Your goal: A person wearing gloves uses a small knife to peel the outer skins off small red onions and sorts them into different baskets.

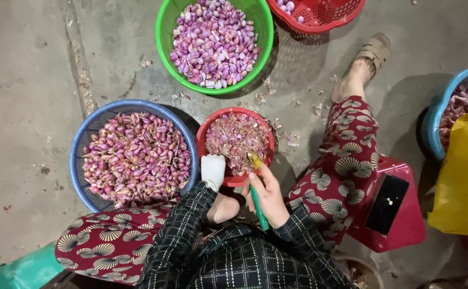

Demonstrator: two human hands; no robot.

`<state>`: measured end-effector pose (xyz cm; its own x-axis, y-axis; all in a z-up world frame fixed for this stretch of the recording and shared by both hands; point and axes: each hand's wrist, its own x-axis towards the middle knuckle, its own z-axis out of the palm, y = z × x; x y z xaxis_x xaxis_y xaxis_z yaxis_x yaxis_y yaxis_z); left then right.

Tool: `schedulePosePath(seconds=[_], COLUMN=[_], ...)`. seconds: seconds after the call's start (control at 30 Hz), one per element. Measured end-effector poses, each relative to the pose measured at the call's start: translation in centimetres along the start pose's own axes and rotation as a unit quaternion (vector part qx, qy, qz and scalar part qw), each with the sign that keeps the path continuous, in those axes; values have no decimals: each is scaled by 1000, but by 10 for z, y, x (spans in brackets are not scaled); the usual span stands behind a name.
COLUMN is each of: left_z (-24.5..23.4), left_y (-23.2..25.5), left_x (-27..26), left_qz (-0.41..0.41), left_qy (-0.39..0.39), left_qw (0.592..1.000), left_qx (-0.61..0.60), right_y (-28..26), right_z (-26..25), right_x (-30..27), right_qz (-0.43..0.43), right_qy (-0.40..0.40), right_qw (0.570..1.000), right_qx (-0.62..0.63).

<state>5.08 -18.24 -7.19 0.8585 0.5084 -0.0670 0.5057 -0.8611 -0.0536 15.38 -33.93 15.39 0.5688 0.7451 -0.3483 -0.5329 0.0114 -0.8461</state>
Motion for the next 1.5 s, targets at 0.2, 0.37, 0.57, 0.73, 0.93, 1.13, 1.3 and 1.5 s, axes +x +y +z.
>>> schedulePosePath(seconds=[0.2,0.37,0.57,0.73,0.93,1.13,1.3,1.5], left_z=[-47,-74,-75,-149,-229,-47,-15,3], left_y=[-6,-22,-34,-39,-101,-218,-230,-251], left_x=[-9,-8,17,59,105,76,76,74], left_qz=[-37,-108,-154,-176,-216,-297,-234,-211], left_qy=[-65,-130,-126,-53,54,105,35,75], left_qw=[987,945,921,883,654,933,960,970], left_qx=[-140,-281,-336,-432,-723,-174,152,92], right_y=[4,2,0,1,-27,-30,-34,-60], right_z=[-7,-3,-3,0,5,3,-3,1], right_x=[-3,-3,-3,-1,-3,4,6,7], right_qz=[3,17,25,25,67,108,39,72], right_qy=[0,1,-2,14,-4,9,-59,8], right_qw=[1000,1000,999,999,997,993,996,993], right_qx=[4,-1,-26,-34,-42,-41,-59,-98])
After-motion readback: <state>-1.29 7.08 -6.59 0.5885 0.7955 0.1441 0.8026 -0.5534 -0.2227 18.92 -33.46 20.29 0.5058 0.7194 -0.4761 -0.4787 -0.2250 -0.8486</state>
